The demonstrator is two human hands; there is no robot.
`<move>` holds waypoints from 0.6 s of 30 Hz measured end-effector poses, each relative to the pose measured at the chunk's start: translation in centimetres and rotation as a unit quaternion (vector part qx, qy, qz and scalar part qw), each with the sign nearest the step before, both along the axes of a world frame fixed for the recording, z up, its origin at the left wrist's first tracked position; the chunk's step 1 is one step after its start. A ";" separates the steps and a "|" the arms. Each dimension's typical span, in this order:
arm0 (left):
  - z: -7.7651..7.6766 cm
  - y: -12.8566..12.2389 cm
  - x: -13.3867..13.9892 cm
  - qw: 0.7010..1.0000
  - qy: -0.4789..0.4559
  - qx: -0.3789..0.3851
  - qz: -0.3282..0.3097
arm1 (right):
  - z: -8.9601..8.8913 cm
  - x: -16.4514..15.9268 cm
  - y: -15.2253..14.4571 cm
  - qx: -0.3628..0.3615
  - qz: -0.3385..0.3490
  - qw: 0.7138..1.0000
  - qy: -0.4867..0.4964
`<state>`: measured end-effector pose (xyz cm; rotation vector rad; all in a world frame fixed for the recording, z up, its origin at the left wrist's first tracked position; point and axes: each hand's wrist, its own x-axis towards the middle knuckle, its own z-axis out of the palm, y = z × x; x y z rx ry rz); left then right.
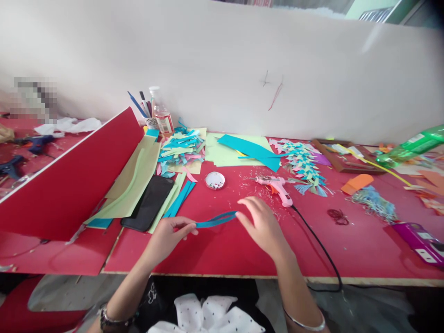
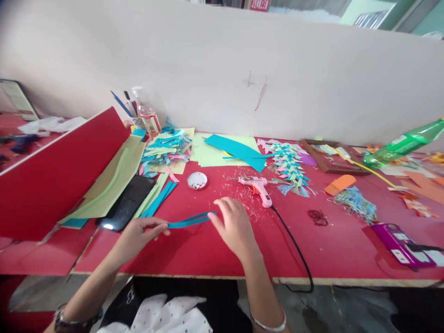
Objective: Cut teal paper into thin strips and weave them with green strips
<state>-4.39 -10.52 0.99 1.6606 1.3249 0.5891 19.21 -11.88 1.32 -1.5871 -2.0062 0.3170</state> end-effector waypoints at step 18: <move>0.8 -1.0 0.8 0.998 -0.061 -0.011 -0.003 | 0.8 -4.0 0.6 -0.180 0.231 0.947 0.132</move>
